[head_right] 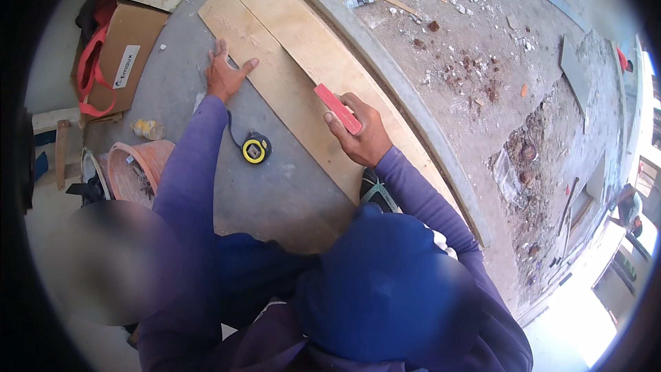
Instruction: The person saws a wooden board on the floor with a hand saw, holding the wood steady with their hand and using a tape measure to check the position.
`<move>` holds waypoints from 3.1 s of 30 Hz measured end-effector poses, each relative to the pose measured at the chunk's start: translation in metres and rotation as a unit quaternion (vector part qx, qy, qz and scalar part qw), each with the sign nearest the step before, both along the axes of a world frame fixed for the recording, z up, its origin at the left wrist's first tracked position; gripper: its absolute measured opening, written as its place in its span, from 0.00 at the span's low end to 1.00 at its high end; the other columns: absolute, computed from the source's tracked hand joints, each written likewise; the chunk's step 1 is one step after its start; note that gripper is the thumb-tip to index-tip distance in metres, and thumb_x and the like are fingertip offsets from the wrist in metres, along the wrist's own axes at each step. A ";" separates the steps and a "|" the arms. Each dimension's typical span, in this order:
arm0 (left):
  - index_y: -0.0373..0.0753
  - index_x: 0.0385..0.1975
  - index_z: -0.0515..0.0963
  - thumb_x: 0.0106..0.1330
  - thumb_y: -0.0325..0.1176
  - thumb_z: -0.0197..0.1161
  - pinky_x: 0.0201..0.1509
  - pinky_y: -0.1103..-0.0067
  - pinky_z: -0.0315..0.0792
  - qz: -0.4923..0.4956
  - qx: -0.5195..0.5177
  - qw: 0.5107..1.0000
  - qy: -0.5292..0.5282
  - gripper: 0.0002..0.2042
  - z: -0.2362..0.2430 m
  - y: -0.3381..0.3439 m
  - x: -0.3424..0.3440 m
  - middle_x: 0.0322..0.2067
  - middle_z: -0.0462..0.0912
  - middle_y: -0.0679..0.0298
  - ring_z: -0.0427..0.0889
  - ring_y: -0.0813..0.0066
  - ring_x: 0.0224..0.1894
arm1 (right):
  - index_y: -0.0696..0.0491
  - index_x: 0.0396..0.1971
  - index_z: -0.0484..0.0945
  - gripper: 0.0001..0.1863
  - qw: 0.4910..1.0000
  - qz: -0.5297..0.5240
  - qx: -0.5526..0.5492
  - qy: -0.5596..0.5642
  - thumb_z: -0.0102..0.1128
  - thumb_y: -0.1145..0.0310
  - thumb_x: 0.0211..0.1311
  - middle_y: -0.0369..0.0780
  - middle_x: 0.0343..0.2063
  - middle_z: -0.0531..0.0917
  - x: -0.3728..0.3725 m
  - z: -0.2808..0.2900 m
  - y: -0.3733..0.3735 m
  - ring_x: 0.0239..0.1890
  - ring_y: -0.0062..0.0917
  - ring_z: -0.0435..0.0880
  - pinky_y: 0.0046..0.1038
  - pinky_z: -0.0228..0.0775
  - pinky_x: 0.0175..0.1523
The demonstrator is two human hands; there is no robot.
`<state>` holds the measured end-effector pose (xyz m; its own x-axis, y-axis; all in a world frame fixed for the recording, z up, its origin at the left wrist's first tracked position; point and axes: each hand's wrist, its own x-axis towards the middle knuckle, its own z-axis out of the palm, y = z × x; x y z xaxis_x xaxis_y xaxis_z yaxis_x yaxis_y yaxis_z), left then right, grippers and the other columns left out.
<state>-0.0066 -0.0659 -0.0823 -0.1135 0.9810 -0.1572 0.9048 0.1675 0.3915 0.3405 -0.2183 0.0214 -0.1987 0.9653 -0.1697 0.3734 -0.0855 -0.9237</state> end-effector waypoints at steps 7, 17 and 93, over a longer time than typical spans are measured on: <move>0.32 0.82 0.53 0.56 0.62 0.79 0.81 0.34 0.43 0.014 0.002 1.000 0.021 0.61 -0.003 -0.008 -0.020 0.84 0.52 0.51 0.46 0.40 0.85 | 0.63 0.59 0.81 0.23 0.999 0.008 -0.036 -0.003 0.62 0.61 0.75 0.47 0.36 0.88 0.067 0.057 -0.095 0.39 0.35 0.90 0.33 0.80 0.53; 0.33 0.82 0.52 0.56 0.62 0.79 0.81 0.34 0.43 0.013 -0.005 1.000 0.010 0.61 0.003 -0.003 -0.007 0.84 0.52 0.52 0.45 0.41 0.85 | 0.60 0.52 0.81 0.18 0.999 -0.026 -0.025 0.007 0.66 0.62 0.74 0.49 0.32 0.86 0.015 0.008 -0.039 0.34 0.34 0.87 0.33 0.79 0.44; 0.31 0.84 0.43 0.81 0.44 0.47 0.84 0.43 0.28 0.005 0.010 1.000 0.021 0.38 -0.009 -0.113 0.133 0.85 0.41 0.45 0.36 0.43 0.86 | 0.60 0.70 0.71 0.39 0.947 0.166 -0.258 0.092 0.71 0.50 0.69 0.51 0.28 0.88 0.050 0.028 0.014 0.30 0.39 0.91 0.37 0.81 0.42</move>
